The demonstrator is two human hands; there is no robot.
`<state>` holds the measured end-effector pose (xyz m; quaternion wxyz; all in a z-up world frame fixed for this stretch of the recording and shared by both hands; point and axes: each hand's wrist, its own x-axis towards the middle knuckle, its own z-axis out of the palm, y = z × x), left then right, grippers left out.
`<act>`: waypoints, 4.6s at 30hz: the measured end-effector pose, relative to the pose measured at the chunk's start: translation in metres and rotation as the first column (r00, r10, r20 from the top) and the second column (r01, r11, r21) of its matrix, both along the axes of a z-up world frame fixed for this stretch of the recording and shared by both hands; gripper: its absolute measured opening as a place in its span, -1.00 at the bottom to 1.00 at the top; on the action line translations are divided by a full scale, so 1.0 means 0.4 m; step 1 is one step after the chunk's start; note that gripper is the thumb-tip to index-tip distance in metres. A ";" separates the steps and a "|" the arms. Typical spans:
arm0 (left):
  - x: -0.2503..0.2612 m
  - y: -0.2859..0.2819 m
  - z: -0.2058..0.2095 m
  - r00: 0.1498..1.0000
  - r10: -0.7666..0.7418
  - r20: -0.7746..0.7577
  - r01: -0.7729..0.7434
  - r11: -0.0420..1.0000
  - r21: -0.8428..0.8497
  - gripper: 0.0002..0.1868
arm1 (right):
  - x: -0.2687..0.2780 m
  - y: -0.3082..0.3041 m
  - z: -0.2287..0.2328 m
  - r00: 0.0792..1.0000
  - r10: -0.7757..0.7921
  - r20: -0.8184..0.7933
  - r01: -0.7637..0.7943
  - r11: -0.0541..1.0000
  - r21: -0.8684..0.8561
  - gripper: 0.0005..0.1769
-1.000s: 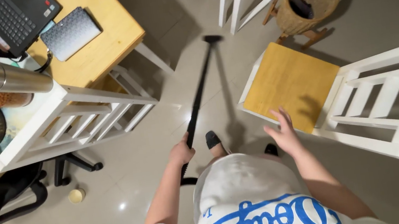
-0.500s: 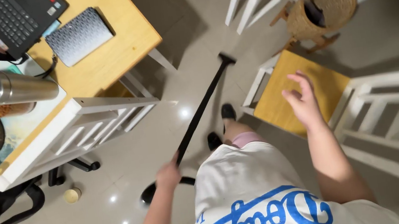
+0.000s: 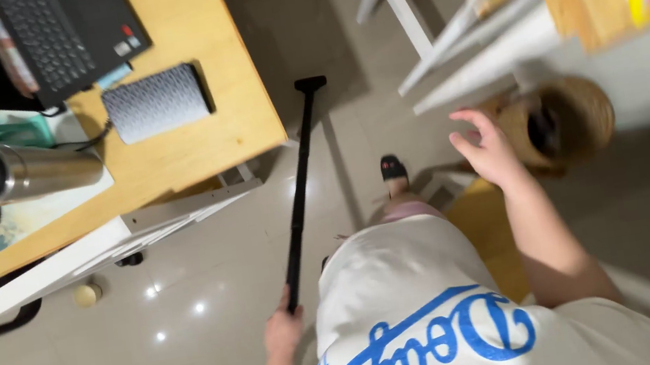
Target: Vacuuming the floor around furniture and under a table.
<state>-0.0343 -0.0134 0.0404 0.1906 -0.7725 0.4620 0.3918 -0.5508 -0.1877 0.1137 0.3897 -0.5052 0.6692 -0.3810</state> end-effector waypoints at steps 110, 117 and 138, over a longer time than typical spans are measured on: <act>-0.551 -0.585 -0.132 0.971 0.219 -0.099 -0.232 0.962 -0.145 -0.29 | -0.161 -0.440 -0.218 0.874 0.452 0.180 -0.483 0.760 0.436 -0.57; -0.608 -0.721 -0.262 0.949 0.239 -0.203 -0.269 0.954 -0.131 -0.20 | -0.102 -0.452 -0.218 0.863 0.492 0.116 -0.493 0.767 0.410 -0.61; -0.628 -0.932 -0.285 0.438 0.449 -0.779 -0.646 0.760 0.075 -0.01 | 0.293 -0.453 -0.600 0.978 0.175 0.113 -0.209 0.828 0.520 -0.39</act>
